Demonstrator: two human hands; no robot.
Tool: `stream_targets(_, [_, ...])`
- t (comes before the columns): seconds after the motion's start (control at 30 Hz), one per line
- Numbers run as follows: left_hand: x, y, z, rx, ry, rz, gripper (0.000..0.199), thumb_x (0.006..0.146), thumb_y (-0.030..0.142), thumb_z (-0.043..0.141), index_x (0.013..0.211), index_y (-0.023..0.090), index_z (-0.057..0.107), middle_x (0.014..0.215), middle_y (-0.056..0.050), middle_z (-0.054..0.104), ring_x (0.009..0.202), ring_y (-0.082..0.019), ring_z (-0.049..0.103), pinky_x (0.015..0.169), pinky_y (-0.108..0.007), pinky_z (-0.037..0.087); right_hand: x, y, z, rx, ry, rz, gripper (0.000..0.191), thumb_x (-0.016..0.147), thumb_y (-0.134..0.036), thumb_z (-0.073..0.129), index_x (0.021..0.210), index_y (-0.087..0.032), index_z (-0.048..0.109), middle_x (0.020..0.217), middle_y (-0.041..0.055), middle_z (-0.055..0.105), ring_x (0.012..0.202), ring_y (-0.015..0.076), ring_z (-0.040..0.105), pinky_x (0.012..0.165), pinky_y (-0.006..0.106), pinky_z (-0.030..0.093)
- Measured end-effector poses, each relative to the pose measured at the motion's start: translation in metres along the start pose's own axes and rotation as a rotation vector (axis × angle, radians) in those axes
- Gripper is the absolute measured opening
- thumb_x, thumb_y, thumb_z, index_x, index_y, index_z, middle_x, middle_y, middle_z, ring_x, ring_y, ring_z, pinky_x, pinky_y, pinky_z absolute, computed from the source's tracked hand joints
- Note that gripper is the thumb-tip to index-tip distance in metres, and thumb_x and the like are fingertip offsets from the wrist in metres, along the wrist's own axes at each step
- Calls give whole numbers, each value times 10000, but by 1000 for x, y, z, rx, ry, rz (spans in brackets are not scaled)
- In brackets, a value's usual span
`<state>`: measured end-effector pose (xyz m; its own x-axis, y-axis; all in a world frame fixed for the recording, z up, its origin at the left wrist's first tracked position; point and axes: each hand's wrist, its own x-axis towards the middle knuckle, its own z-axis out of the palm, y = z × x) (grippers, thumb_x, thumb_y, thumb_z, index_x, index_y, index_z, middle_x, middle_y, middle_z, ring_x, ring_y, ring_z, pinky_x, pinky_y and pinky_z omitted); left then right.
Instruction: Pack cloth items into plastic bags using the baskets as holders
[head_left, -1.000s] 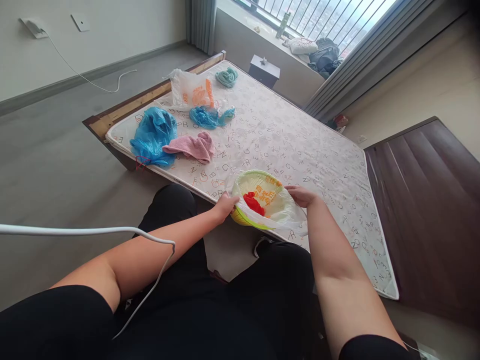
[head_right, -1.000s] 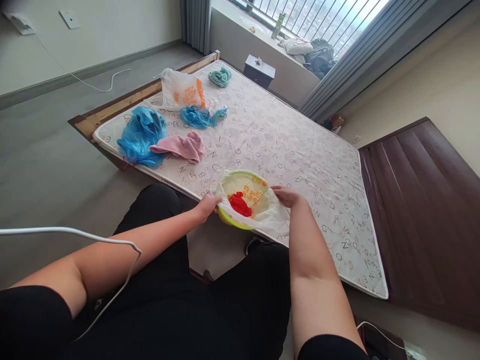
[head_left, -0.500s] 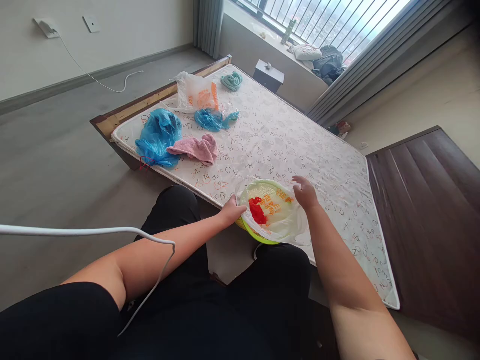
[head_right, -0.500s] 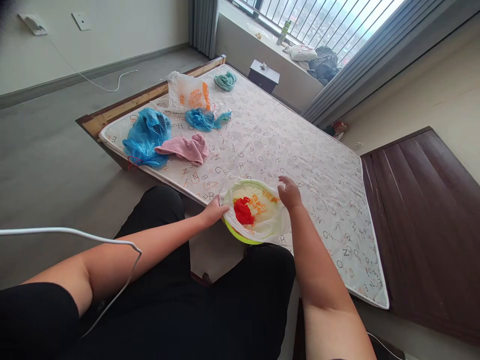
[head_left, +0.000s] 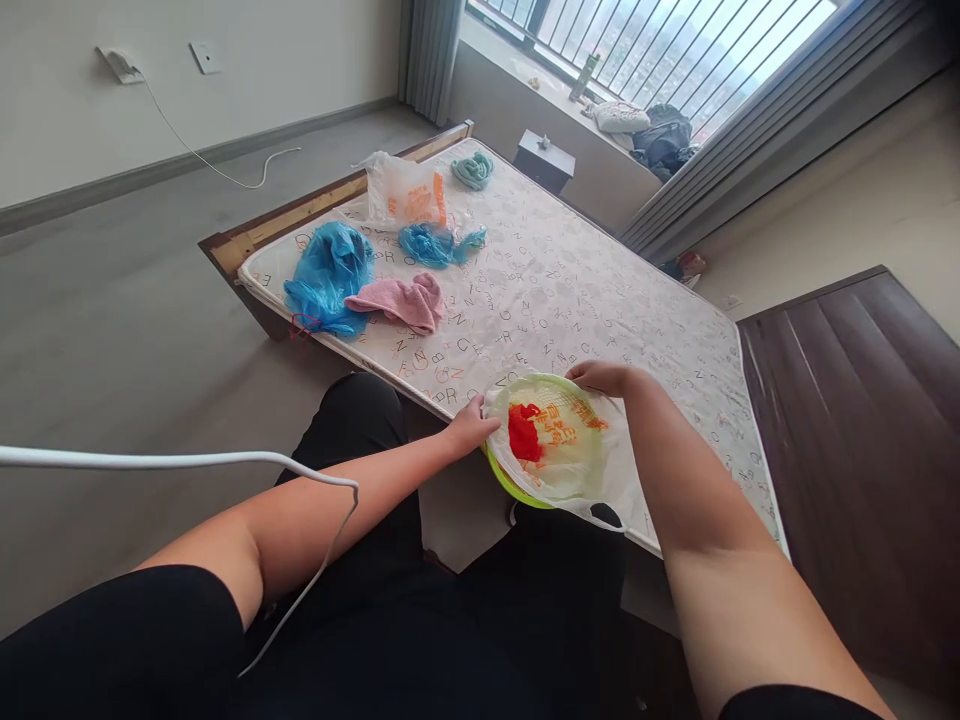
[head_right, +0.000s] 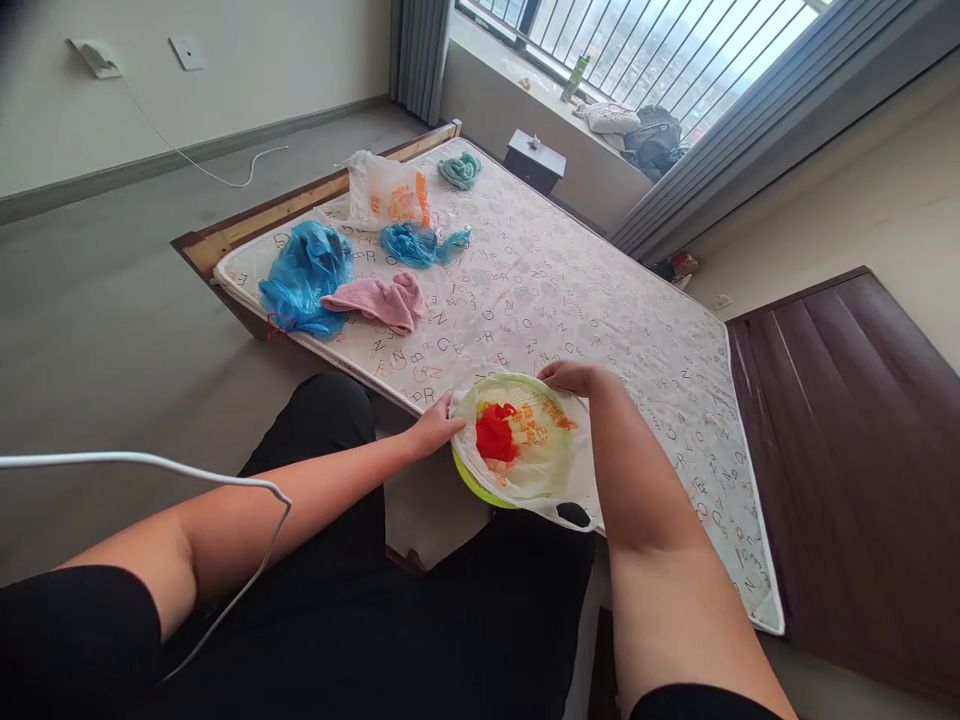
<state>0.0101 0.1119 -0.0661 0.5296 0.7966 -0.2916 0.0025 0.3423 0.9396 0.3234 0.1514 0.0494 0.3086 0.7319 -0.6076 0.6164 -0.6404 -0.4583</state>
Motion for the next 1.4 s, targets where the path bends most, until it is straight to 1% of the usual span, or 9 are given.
stream_targets(0.17, [3, 3, 5, -50, -30, -113, 453, 739, 181, 671, 1162, 184, 508, 786, 1, 666, 625, -148, 600, 576, -241, 456, -2, -12, 24, -560, 564, -551, 223, 965, -195, 449, 981, -192, 672, 1012, 129, 674, 1001, 269, 585, 954, 409, 444])
stream_targets(0.27, [4, 4, 6, -53, -1, -107, 461, 719, 182, 707, 1137, 187, 513, 730, 32, 627, 571, -124, 554, 544, -224, 421, -8, -13, 49, -679, 668, -713, 280, 994, -225, 379, 1121, -187, 624, 1171, 164, 642, 1111, 300, 555, 992, 424, 417])
stream_targets(0.53, [4, 4, 5, -81, -45, -101, 441, 739, 230, 751, 1095, 191, 492, 665, 64, 586, 498, -95, 493, 515, -221, 421, -24, -24, 61, -631, 637, -689, 332, 994, -255, 382, 1225, -215, 617, 1223, 137, 675, 1215, 311, 537, 1072, 456, 381])
stream_targets(0.73, [4, 9, 2, -122, -76, -119, 531, 701, 310, 841, 1084, 192, 491, 647, 71, 588, 480, -81, 484, 502, -207, 401, -102, -19, 83, -503, 819, -622, 496, 944, -381, 521, 1422, -261, 468, 1577, 120, 408, 1488, 345, 308, 1193, 597, 218])
stream_targets(0.9, [1, 10, 1, -104, -61, -122, 564, 717, 405, 842, 1112, 200, 496, 661, 65, 579, 498, -86, 485, 530, -215, 405, -176, 34, 108, -302, 1075, -388, 415, 975, -405, 422, 1362, -274, 496, 1558, 135, 425, 1516, 348, 289, 1212, 645, 173])
stream_targets(1.03, [4, 12, -5, 40, 17, -111, 540, 744, 526, 799, 1073, 196, 527, 783, 6, 623, 647, -126, 572, 620, -238, 441, -193, 103, 127, 153, 1395, -54, 545, 993, -468, 289, 1501, -269, 283, 1604, 166, 313, 1532, 307, 263, 1220, 578, 266])
stream_targets(1.2, [27, 33, -26, 115, 301, -126, 530, 823, 621, 687, 1117, 218, 506, 1143, -111, 637, 1018, -207, 608, 761, -273, 465, -159, 157, 141, 742, 930, 147, 743, 903, -752, 110, 1475, -311, 286, 1552, 156, 403, 1474, 293, 389, 1072, 549, 470])
stream_targets(1.3, [42, 48, -33, 105, 258, -178, 528, 840, 689, 617, 1120, 248, 538, 1316, -139, 593, 1198, -261, 556, 810, -316, 473, -141, 154, 138, 983, 603, 109, 761, 828, -860, 158, 1250, -328, 500, 1421, 132, 564, 1357, 281, 533, 976, 532, 529])
stream_targets(1.4, [53, 61, -35, 167, 174, -195, 465, 813, 663, 650, 989, 235, 604, 1320, -131, 614, 1277, -301, 512, 843, -343, 466, -136, 142, 129, 1077, 478, 34, 544, 838, -782, 393, 1019, -296, 559, 1394, 78, 595, 1338, 254, 540, 1005, 482, 517])
